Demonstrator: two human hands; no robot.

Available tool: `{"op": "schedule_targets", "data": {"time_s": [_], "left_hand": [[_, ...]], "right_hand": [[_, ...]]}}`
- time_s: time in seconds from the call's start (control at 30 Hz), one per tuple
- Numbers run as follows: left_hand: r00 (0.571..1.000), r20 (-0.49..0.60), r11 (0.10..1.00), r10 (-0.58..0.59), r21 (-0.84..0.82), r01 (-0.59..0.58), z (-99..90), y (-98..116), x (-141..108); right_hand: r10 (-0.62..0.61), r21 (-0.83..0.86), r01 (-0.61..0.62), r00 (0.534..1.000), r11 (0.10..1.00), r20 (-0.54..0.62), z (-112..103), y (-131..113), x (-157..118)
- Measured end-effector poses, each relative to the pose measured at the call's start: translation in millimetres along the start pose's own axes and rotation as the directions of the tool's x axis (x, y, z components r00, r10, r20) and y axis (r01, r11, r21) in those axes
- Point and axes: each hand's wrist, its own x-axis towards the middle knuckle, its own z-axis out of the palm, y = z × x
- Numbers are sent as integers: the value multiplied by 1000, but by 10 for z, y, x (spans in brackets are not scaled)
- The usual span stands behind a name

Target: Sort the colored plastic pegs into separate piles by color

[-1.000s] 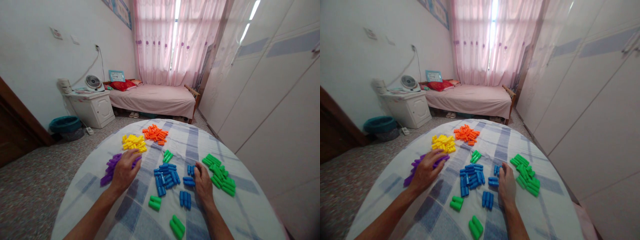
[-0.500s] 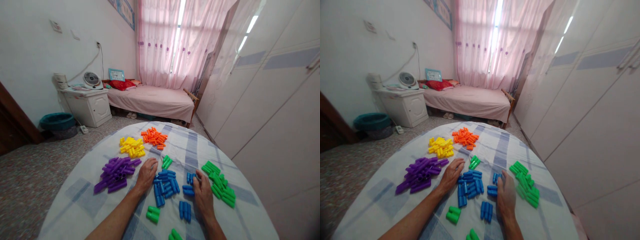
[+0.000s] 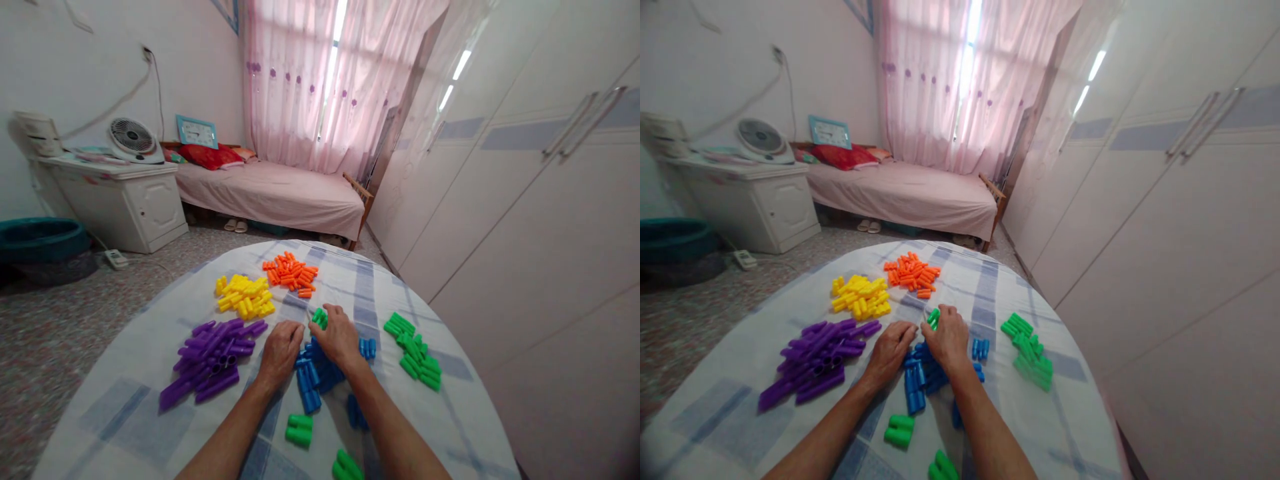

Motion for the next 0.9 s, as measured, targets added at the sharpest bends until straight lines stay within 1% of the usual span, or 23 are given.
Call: {"op": "schedule_targets", "data": {"time_s": [0.07, 0.13, 0.23, 0.33, 0.4, 0.47, 0.57, 0.63, 0.7, 0.73, 0.8, 0.9], "left_hand": [[1000, 0, 1000, 9, -1, -9, 9, -16, 0], [1000, -8, 1000, 14, -3, -14, 22, -30, 4], [1000, -24, 1000, 5, -23, -5, 35, -40, 14], [1000, -20, 1000, -5, -20, 4, 32, -38, 20], [1000, -13, 1000, -5, -8, 5, 25, -32, 18], [1000, -13, 1000, -3, -4, 3, 18, -25, 14], [1000, -13, 1000, -3, 4, 3, 11, -11, 11], [1000, -6, 1000, -4, 15, 4, 6, -1, 13], [1000, 6, 1000, -8, 20, 8, 0, 7, 16], [1000, 11, 1000, -11, 20, 11, -3, 9, 16], [1000, 17, 1000, -16, 12, 16, -8, 7, 16], [1000, 14, 1000, -9, -7, 9, -11, -8, 15]], "right_hand": [[53, -57, -50, 997, 997, 57, 62, -60, 79], [84, -72, -77, 993, 994, 88, 124, -61, 131], [83, -49, -79, 993, 996, 83, 187, -13, 178], [58, 6, -58, 997, 998, 53, 159, 63, 206], [41, 50, -42, 999, 998, 12, 55, 171, 204], [55, 78, -50, 997, 996, -52, -117, 360, 175], [146, 75, -135, 976, 988, -159, -421, 747, 85], [198, 66, -189, 961, 980, -192, -575, 965, 21], [205, 63, -197, 961, 978, -185, -635, 1058, -20], [189, 66, -180, 968, 981, -167, -624, 1046, -30], [130, 79, -122, 986, 989, -108, -531, 915, -28], [34, 92, -33, 999, 995, -7, -296, 552, 2]]}}
